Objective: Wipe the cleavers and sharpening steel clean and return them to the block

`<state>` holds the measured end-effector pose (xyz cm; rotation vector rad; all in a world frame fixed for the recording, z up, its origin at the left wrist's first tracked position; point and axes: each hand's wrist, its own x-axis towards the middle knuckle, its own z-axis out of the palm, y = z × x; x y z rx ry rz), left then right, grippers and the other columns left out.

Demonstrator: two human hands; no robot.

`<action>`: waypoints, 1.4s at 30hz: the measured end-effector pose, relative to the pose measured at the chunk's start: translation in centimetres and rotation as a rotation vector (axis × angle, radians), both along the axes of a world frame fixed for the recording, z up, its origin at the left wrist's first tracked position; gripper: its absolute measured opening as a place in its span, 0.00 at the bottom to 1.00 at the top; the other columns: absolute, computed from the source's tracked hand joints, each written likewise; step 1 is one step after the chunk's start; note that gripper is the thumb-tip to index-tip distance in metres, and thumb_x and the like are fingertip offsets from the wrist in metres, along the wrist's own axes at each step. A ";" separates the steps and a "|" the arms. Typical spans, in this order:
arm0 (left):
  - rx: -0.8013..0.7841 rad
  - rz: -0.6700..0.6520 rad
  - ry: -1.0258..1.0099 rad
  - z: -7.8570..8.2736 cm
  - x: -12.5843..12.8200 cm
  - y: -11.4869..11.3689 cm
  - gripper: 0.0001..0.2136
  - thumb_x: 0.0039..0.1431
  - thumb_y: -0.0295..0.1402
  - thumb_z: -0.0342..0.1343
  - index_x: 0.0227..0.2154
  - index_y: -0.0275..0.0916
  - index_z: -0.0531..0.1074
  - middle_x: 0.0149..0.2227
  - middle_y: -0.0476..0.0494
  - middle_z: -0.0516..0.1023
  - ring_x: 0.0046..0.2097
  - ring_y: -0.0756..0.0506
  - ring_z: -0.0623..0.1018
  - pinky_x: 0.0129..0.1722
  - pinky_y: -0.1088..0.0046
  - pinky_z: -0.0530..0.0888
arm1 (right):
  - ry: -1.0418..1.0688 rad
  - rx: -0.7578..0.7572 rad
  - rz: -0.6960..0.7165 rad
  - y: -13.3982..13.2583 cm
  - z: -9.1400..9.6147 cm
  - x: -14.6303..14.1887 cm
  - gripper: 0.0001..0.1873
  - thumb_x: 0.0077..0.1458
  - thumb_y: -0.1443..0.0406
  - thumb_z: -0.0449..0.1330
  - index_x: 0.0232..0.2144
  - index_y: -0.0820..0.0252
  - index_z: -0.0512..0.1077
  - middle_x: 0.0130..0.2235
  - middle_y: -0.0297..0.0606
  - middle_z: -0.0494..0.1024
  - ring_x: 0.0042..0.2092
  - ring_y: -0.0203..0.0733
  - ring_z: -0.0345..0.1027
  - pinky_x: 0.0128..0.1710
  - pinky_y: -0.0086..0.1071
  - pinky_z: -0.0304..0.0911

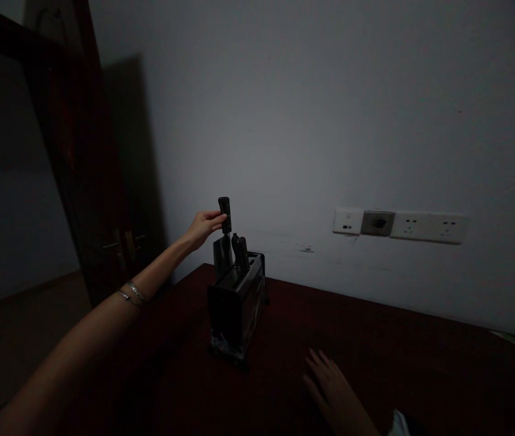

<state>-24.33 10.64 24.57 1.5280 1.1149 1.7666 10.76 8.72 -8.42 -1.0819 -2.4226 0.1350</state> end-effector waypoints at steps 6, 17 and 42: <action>-0.050 0.026 0.009 -1.7 -0.2 -0.2 0.11 0.42 0.33 0.63 0.30 0.34 0.76 0.31 0.43 0.78 0.36 0.48 0.75 0.45 0.67 0.68 | 0.064 0.059 0.040 0.4 -0.8 0.4 0.26 0.58 0.51 0.45 0.50 0.58 0.68 0.55 0.42 0.66 0.57 0.52 0.56 0.54 0.47 0.58; -0.102 0.016 -0.008 -3.9 -0.3 -0.7 0.11 0.43 0.32 0.63 0.31 0.33 0.76 0.32 0.43 0.78 0.37 0.47 0.76 0.47 0.65 0.68 | 0.030 0.029 -0.002 0.1 -0.5 0.0 0.27 0.58 0.50 0.44 0.51 0.57 0.67 0.56 0.42 0.65 0.58 0.53 0.55 0.55 0.47 0.57; -0.266 -0.121 -0.095 -8.4 1.0 -2.5 0.10 0.46 0.31 0.61 0.34 0.36 0.75 0.30 0.43 0.77 0.32 0.46 0.77 0.35 0.68 0.71 | 0.015 -0.019 0.024 -0.2 0.3 0.0 0.29 0.58 0.51 0.44 0.52 0.62 0.65 0.57 0.45 0.62 0.59 0.55 0.52 0.56 0.50 0.54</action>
